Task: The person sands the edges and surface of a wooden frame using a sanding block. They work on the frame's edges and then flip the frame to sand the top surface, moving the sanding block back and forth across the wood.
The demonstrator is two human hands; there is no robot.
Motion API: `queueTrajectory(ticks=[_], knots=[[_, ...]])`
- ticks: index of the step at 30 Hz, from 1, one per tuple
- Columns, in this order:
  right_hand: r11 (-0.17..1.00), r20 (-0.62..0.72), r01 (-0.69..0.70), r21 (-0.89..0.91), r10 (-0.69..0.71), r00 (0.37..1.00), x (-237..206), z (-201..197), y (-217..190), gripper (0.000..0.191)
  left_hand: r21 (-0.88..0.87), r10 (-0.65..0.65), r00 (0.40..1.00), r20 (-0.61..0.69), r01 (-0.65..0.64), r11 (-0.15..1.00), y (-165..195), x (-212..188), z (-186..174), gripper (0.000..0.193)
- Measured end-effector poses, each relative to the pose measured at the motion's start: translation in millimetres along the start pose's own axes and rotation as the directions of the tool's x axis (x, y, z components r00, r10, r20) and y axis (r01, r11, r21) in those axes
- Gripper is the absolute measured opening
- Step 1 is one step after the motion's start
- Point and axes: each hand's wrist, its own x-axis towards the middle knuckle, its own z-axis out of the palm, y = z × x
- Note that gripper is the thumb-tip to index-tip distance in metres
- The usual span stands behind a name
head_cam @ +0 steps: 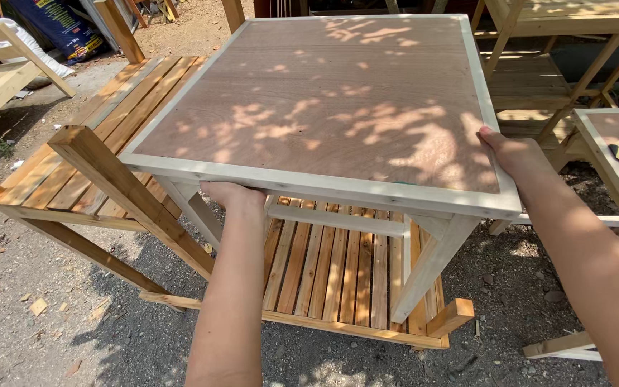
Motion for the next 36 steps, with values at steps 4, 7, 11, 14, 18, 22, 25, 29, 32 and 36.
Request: queueTrajectory(ticks=[4, 7, 11, 14, 18, 22, 25, 29, 32, 36], knots=[[0.962, 0.174, 0.240, 0.132, -0.261, 0.949, 22, -10, 22, 0.058, 0.096, 0.061, 0.987, -0.148, -0.047, 0.994, -22, -30, 38, 0.082], [0.986, 0.104, 0.165, 0.037, -0.168, 0.980, 44, -23, 16, 0.058, 0.043, 0.122, 0.982, -0.146, -0.117, 0.992, -36, -36, 65, 0.079], [0.969, 0.101, 0.210, 0.130, -0.223, 0.970, 56, -43, 8, 0.052, -0.032, 0.072, 0.985, -0.156, -0.078, 0.996, -70, -38, 59, 0.080], [0.975, 0.092, 0.213, 0.064, -0.219, 0.971, 68, -84, -5, 0.055, -0.087, 0.123, 0.977, -0.173, -0.139, 0.986, -111, -33, 59, 0.077], [0.963, 0.143, 0.267, -0.030, -0.261, 0.955, 80, -93, 11, 0.059, -0.021, 0.158, 0.971, -0.180, -0.165, 0.986, -126, -32, 42, 0.078], [0.949, 0.149, 0.274, -0.153, -0.252, 0.956, 79, -57, 38, 0.061, -0.092, 0.088, 0.984, -0.154, -0.103, 0.990, -100, -47, 5, 0.071], [0.921, 0.170, 0.367, -0.129, -0.344, 0.923, 73, -47, 36, 0.065, 0.038, 0.033, 0.921, -0.387, -0.020, 0.999, -80, -49, 11, 0.066], [0.723, 0.145, 0.405, -0.560, -0.396, 0.907, 51, -49, 23, 0.069, 0.776, 0.471, 0.799, -0.374, -0.008, 0.630, -78, -74, 42, 0.072], [0.470, 0.195, 0.466, -0.749, -0.516, 0.834, 27, -33, 20, 0.073, 0.983, 0.616, 0.774, 0.146, -0.043, -0.178, -85, -107, 45, 0.077], [0.295, 0.343, 0.523, -0.800, -0.491, 0.801, 4, -17, 15, 0.071, 0.616, 0.129, 0.896, 0.424, -0.181, -0.767, -88, -124, 50, 0.064]])
